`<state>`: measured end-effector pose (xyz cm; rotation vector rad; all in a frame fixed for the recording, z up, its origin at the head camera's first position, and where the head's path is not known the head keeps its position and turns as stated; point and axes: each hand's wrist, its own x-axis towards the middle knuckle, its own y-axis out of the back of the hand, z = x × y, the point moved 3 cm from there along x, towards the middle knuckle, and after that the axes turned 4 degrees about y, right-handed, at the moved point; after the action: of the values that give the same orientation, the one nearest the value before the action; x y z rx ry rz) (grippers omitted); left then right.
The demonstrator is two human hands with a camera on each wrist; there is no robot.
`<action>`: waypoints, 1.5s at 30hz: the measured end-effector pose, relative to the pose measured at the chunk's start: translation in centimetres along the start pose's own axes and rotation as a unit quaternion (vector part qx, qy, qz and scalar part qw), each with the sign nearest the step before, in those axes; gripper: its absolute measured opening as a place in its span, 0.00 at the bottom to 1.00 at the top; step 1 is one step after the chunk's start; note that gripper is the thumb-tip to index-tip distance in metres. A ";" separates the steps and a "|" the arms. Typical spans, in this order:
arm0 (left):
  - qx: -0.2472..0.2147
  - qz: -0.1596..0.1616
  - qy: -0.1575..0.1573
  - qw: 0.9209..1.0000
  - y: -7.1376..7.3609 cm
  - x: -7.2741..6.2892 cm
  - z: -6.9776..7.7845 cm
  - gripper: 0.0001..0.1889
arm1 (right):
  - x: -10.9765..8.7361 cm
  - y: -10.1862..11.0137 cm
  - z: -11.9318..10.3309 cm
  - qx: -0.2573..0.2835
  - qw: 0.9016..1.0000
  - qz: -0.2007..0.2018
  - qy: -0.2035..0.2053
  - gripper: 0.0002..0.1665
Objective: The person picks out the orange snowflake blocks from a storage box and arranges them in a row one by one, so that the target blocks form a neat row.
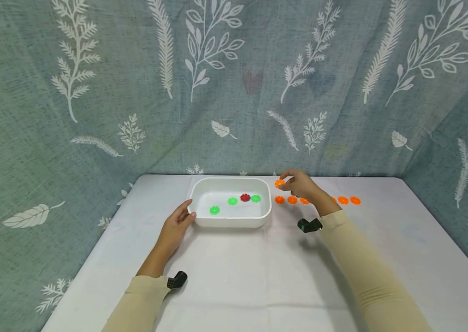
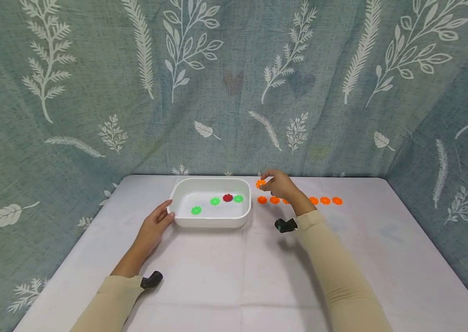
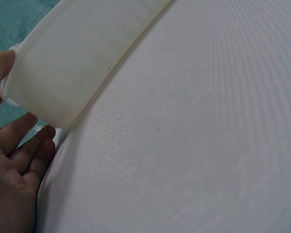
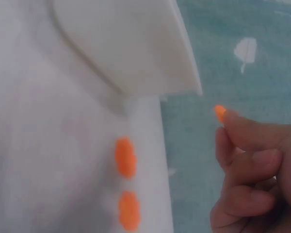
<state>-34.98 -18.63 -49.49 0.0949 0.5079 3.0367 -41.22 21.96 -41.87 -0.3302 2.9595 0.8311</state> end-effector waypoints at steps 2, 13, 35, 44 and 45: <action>0.000 0.002 -0.003 1.000 0.0 -0.1 0.0 0.28 | -0.3 0.5 0.4 0.000 1.000 0.002 -0.005 0.21; 0.003 -0.004 0.002 1.000 0.1 -0.3 0.3 0.29 | -1.8 3.7 3.2 -0.003 0.999 0.023 -0.038 0.22; 0.003 0.001 -0.006 1.000 -0.3 -0.2 0.3 0.30 | -4.1 9.1 9.2 -0.063 0.992 0.069 -0.083 0.23; 0.009 0.002 -0.003 1.000 -0.4 -0.3 0.3 0.31 | -5.6 11.4 11.3 -0.077 0.988 0.085 -0.103 0.24; 0.009 0.000 -0.004 1.000 -0.4 -0.3 0.2 0.31 | -5.8 11.6 11.6 -0.077 0.988 0.088 -0.104 0.25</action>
<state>-34.68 -18.17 -49.40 0.1082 0.5336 3.0320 -38.22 38.75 -45.28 0.0140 2.7653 1.0460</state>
